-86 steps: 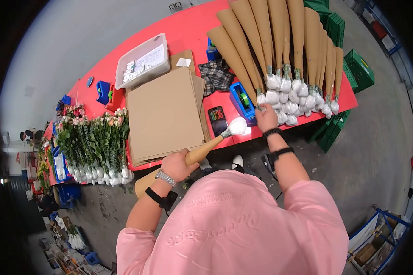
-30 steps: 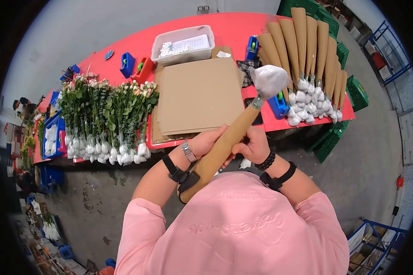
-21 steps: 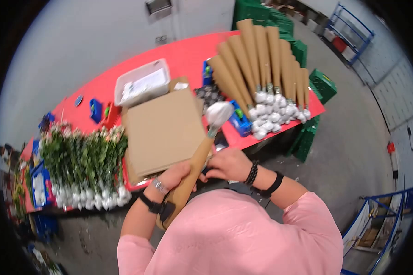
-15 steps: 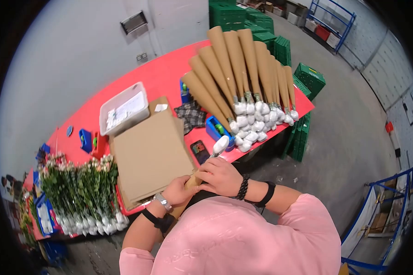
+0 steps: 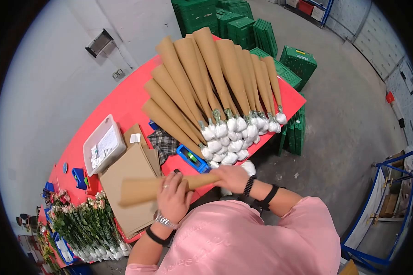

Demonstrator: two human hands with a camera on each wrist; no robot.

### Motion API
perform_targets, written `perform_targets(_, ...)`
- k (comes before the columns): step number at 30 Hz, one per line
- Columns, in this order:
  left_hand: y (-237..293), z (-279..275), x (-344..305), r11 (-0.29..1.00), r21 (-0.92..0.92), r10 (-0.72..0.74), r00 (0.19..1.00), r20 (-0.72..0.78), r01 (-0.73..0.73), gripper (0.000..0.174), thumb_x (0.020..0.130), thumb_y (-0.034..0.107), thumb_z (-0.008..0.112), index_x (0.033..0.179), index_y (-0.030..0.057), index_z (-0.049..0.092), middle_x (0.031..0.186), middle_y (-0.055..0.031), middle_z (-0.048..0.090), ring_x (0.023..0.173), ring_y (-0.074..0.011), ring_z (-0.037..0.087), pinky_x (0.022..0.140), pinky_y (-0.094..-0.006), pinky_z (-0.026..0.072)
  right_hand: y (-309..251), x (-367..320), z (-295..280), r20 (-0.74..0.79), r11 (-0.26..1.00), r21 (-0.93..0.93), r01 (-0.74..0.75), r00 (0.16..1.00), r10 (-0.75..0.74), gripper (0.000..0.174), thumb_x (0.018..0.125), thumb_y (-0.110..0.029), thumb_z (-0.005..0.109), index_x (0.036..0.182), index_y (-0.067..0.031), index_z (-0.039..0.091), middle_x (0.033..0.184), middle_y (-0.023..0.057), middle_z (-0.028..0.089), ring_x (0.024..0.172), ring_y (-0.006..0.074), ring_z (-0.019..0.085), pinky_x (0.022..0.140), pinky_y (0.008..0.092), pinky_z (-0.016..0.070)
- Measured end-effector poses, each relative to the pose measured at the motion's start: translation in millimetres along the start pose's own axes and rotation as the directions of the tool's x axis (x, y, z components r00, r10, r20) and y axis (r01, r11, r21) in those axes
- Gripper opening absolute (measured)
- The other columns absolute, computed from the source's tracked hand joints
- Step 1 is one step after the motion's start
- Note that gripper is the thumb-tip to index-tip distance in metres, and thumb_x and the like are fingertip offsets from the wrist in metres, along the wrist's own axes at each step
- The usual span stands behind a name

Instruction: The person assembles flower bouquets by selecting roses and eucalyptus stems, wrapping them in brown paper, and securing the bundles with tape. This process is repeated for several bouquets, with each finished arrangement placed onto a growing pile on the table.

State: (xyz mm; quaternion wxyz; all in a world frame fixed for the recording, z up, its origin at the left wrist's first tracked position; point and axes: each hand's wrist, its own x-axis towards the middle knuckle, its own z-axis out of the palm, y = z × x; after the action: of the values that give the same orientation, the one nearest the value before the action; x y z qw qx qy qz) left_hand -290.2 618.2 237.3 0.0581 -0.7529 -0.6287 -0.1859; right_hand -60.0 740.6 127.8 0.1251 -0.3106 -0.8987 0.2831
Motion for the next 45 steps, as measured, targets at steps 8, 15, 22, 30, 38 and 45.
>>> perform_targets(8,-46.3,-11.3,-70.7,0.852,-0.274,-0.477,0.877,-0.057,0.446,0.024,0.084,0.005,0.068,0.108,0.0034,0.067,0.115,-0.0167,0.068,0.117,-0.0375,0.063,0.107,-0.0508,0.0447,233.3,8.0,-99.6,-0.625,0.809,0.312,-0.498,0.534,0.569,0.047,0.102,-0.028,0.058,0.138,0.0022,0.054,0.120,0.0321,0.067,0.114,0.0495,0.062,0.095,0.0526,0.0512)
perform_targets(15,-67.1,4.7,-199.5,0.522,-0.116,-0.818,0.535,0.213,0.845,0.022,0.085,0.009,0.071,0.104,-0.0013,0.068,0.099,-0.0184,0.072,0.095,-0.0354,0.071,0.088,-0.0425,0.0550,428.3,63.9,-123.2,-0.541,0.563,0.418,-0.713,0.302,0.785,0.043,0.103,-0.025,0.056,0.140,-0.0027,0.053,0.119,0.0315,0.068,0.111,0.0469,0.067,0.096,0.0518,0.0537)
perform_targets(22,-64.7,7.7,-305.5,0.175,0.002,-0.913,0.162,0.375,0.985,0.031,0.084,0.015,0.073,0.108,-0.0043,0.070,0.095,-0.0191,0.075,0.087,-0.0287,0.074,0.081,-0.0391,0.0578,483.8,76.2,-104.1,-0.306,0.510,0.142,-0.848,0.453,0.838,0.073,0.095,-0.014,0.065,0.159,-0.0051,0.033,0.142,0.0317,0.057,0.132,0.0430,0.058,0.112,0.0456,0.0464)
perform_targets(30,-84.8,-5.9,-378.5,-0.081,0.052,-0.975,-0.090,0.203,0.995,0.031,0.086,0.024,0.072,0.098,-0.0040,0.073,0.089,-0.0212,0.075,0.082,-0.0329,0.073,0.079,-0.0423,0.0579,620.8,0.4,-54.8,-0.417,0.523,0.416,-0.744,0.354,0.837,0.035,0.094,-0.018,0.065,0.122,0.0017,0.066,0.105,0.0242,0.075,0.088,0.0377,0.072,0.074,0.0516,0.0547)
perform_targets(38,-140.7,-32.2,-417.2,-0.343,-0.031,-0.926,-0.344,-0.155,0.939,0.030,0.081,0.029,0.070,0.094,0.0043,0.080,0.089,-0.0198,0.076,0.087,-0.0356,0.075,0.083,-0.0432,0.0577,421.4,-62.2,-36.1,-0.774,0.469,0.152,-0.870,0.191,0.604,0.054,0.094,-0.035,0.066,0.133,0.0027,0.063,0.131,0.0253,0.067,0.121,0.0410,0.065,0.104,0.0472,0.0512)
perform_targets(45,-264.9,-37.2,-484.6,-0.306,-0.048,-0.931,-0.309,-0.194,0.951,0.027,0.083,0.024,0.067,0.092,0.0020,0.078,0.092,-0.0217,0.075,0.090,-0.0380,0.073,0.085,-0.0457,0.0567,316.3,-132.3,35.8,-0.614,0.361,0.128,-0.924,0.212,0.761,0.055,0.095,-0.038,0.061,0.135,-0.0003,0.064,0.131,0.0234,0.068,0.122,0.0398,0.064,0.106,0.0445,0.0499)
